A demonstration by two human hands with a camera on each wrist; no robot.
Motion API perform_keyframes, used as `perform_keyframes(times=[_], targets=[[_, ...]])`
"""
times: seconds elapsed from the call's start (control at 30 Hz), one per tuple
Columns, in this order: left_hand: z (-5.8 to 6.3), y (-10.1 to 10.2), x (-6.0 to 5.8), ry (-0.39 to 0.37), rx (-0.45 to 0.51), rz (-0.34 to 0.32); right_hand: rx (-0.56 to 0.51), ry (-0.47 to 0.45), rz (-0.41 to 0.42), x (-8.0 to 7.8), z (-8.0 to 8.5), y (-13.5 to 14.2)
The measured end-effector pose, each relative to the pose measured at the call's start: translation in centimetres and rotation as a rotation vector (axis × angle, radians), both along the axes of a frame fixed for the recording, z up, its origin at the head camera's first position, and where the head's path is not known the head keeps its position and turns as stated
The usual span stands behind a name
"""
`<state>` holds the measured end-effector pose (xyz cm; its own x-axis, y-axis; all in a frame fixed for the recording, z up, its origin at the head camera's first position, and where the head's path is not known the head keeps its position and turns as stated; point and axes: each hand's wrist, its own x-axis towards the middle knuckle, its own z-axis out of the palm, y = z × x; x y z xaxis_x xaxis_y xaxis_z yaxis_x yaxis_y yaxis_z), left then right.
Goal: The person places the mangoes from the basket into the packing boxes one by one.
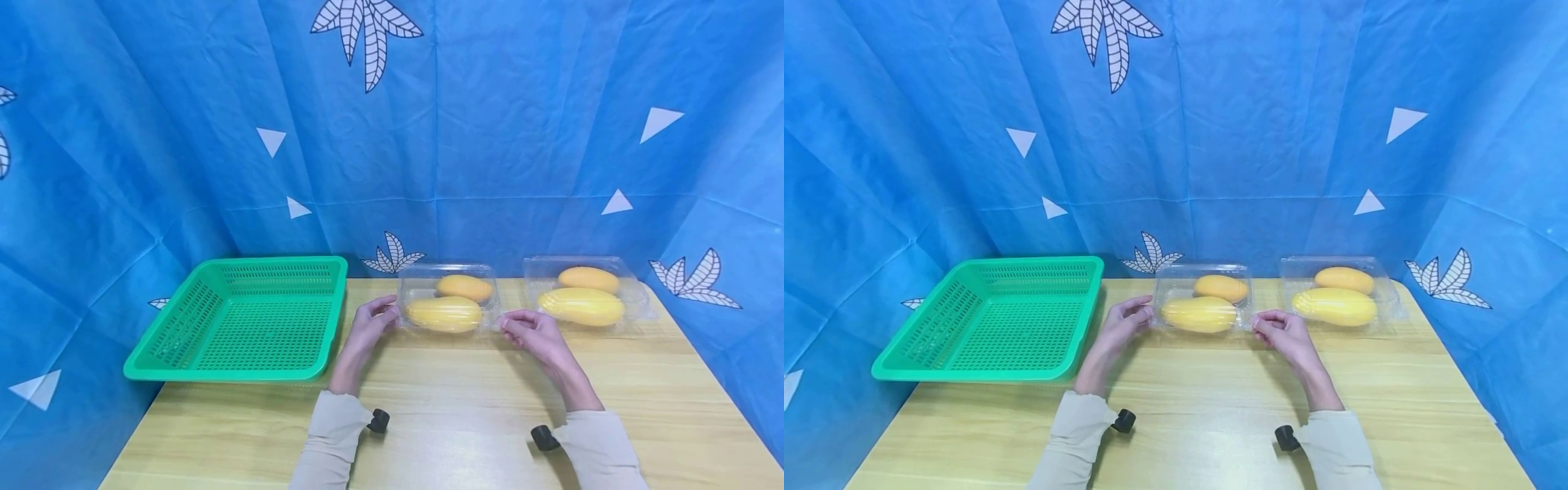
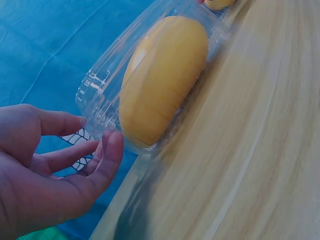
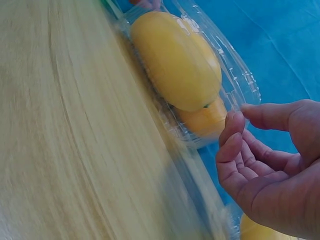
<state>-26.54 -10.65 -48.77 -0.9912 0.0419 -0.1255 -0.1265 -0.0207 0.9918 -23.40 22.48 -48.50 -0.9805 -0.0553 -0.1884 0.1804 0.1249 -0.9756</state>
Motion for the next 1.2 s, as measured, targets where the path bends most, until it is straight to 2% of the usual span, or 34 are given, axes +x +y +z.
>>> perform_keyframes(times=[0.4, 0.6, 0.97, 1.2], targets=[[-0.4, -0.3, -0.3, -0.074, 0.163, -0.040, 0.007, 0.030, -0.011, 0.4, -0.1, -0.1], [-0.5, -0.4, -0.3, -0.082, 0.200, -0.041, 0.011, 0.032, 0.044, 0.7, 0.1, 0.3], [0.0, -0.8, -0.2, -0.108, 0.136, -0.062, 0.091, 0.028, 0.220, 2.0, 0.1, 0.8], [0.4, -1.2, 0.0, -0.132, 0.091, -0.102, 0.031, 0.027, 0.258, 2.7, -0.2, -1.0]])
